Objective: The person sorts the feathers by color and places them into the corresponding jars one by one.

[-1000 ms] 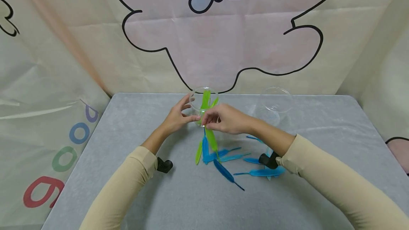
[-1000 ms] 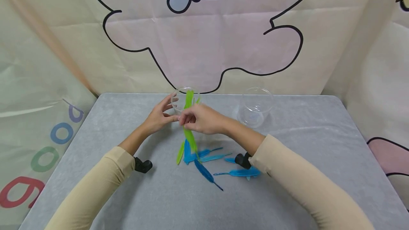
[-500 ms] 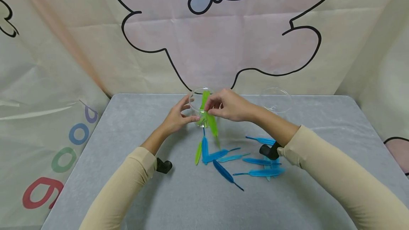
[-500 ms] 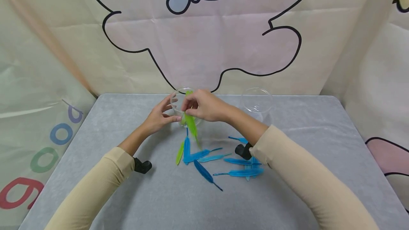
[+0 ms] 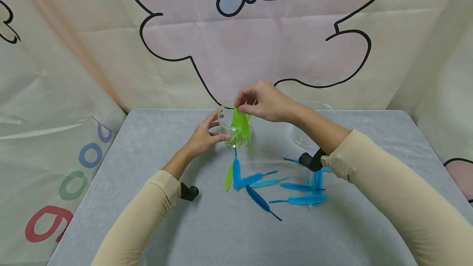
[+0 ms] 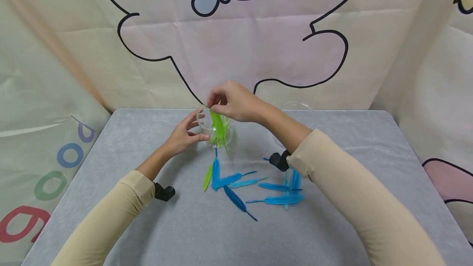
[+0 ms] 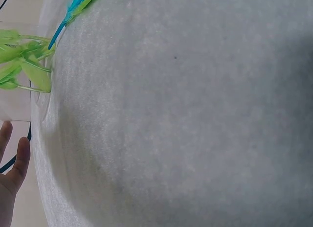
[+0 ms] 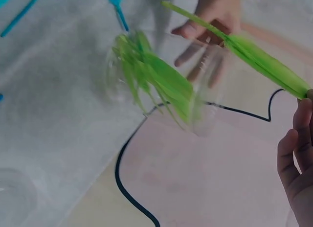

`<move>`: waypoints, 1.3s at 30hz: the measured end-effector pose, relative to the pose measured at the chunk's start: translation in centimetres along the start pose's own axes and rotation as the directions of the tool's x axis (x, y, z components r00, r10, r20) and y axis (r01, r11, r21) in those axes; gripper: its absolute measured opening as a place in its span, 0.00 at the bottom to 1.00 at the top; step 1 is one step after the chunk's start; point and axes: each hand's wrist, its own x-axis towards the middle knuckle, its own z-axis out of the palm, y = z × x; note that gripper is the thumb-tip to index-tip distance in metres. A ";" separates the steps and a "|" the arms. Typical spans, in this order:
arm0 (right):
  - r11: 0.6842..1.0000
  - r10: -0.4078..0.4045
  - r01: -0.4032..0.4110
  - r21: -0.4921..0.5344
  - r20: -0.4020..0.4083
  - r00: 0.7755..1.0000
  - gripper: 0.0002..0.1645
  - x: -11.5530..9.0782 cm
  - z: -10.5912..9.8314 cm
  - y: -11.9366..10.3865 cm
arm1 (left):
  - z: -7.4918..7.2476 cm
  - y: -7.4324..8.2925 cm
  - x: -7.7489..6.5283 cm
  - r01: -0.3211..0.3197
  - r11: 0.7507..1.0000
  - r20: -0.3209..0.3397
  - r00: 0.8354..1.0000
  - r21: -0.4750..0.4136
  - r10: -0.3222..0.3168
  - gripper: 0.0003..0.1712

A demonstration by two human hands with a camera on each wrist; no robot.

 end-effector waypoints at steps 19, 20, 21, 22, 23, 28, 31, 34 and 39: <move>0.999 0.050 -0.045 0.027 -0.219 0.974 0.05 2.5 -2.8 -0.6 | 0.0 0.1 -0.2 0.016 1.000 -0.008 1.000 0.020 -0.016 0.53; 0.998 0.053 -0.048 0.029 -0.236 0.970 0.05 2.6 -2.9 -0.4 | 0.0 0.2 -0.2 0.021 1.000 -0.009 1.000 0.022 -0.021 0.53; 0.998 0.057 -0.050 0.036 -0.251 0.966 0.05 2.6 -2.9 -0.3 | 0.0 0.2 -0.2 0.023 0.999 -0.010 1.000 0.025 -0.023 0.53; 0.998 0.060 -0.051 0.039 -0.266 0.962 0.05 2.7 -2.9 -0.2 | 0.0 0.2 -0.2 0.025 0.999 -0.010 1.000 0.029 -0.025 0.53; 0.998 0.066 -0.056 0.043 -0.279 0.958 0.06 2.7 -2.9 -0.1 | 0.0 0.1 -0.2 0.024 0.999 -0.010 1.000 0.031 -0.024 0.53; 0.997 0.081 -0.070 0.043 -0.336 0.938 0.06 3.2 -2.6 0.4 | 0.1 0.1 -0.2 0.025 0.999 -0.010 1.000 0.033 -0.025 0.53; 0.997 0.080 -0.075 0.029 -0.362 0.929 0.06 3.4 -2.2 0.7 | 0.1 0.1 -0.2 0.022 0.999 -0.007 1.000 0.025 -0.022 0.53; 0.997 0.080 -0.076 0.027 -0.376 0.923 0.06 3.5 -1.7 1.0 | 0.1 0.1 -0.2 0.014 1.000 -0.003 1.000 0.019 -0.014 0.53; 0.996 0.092 -0.090 0.023 -0.367 0.926 0.06 3.6 -0.4 1.8 | 0.1 0.1 -0.2 0.008 1.000 -0.007 1.000 0.026 -0.008 0.52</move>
